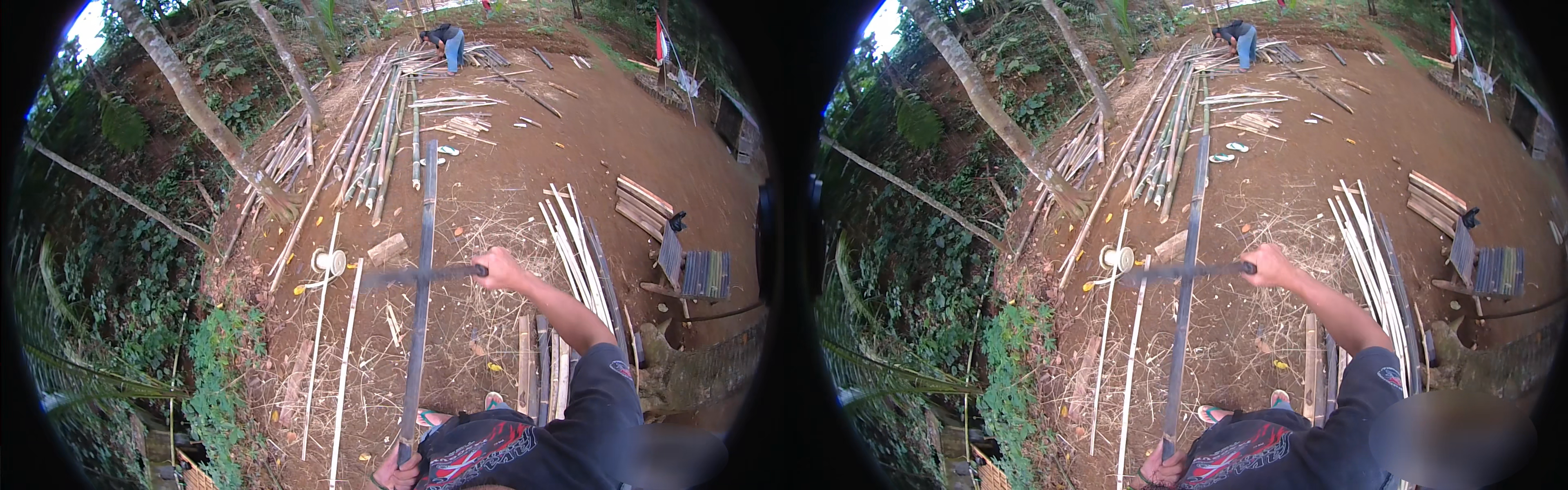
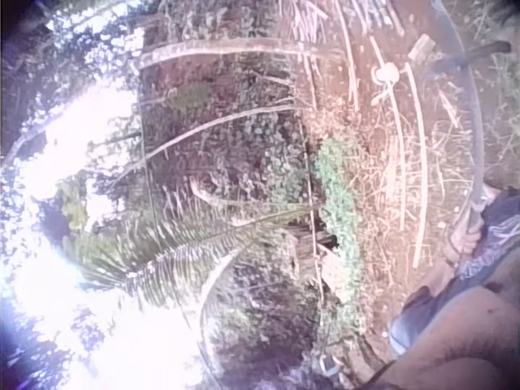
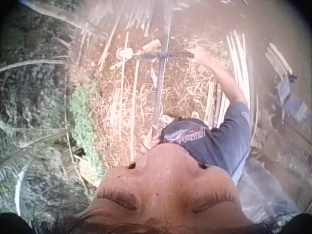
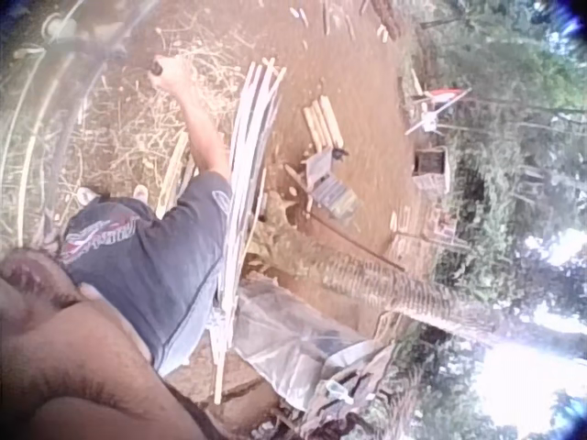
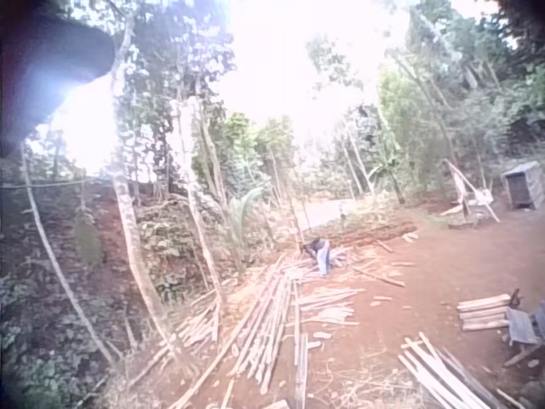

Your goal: The person uses a machete to repeatedly strike and shape a long wooden stick held in the left hand. They rotate the stick to work different sides and occasionally inspect the edges. The person continues this process throughout the clip, producing thin shavings that fall to the ground.

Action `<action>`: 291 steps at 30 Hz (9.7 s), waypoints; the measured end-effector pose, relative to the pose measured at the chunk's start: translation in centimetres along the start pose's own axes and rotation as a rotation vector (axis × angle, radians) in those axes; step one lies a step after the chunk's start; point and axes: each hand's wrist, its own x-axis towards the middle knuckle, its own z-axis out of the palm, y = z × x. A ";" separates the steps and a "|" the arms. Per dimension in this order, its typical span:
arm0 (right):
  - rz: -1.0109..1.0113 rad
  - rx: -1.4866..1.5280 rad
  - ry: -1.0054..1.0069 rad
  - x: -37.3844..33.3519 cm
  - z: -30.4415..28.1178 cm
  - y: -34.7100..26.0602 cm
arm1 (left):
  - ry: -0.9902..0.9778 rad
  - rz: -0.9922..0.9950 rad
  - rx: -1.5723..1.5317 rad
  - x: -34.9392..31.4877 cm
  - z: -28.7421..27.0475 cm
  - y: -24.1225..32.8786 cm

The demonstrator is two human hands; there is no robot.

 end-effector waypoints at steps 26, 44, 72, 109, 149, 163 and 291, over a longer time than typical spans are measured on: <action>0.280 -0.059 0.010 -2.1 -2.0 -7.6 | 0.762 0.530 1.027 2.8 4.0 2.6; 0.056 -0.319 -0.340 -1.5 -0.6 -7.9 | 1.143 0.759 1.261 4.9 0.8 0.1; 0.632 -0.314 -0.179 2.6 -3.1 4.6 | 1.150 0.664 1.079 -1.2 1.2 -4.2; 0.564 0.191 -0.189 -8.4 7.5 -8.7 | 1.140 0.603 1.333 2.6 -4.7 1.9; 0.480 -0.095 -0.245 -4.4 3.4 -2.5 | 0.956 0.556 1.148 3.3 2.1 1.7; 0.298 -0.117 -0.195 -9.2 6.2 -5.7 | 1.165 0.462 1.226 3.9 0.3 1.9; 0.716 0.634 0.401 -1.9 5.0 -13.7 | 1.031 0.538 1.610 4.8 -7.7 7.4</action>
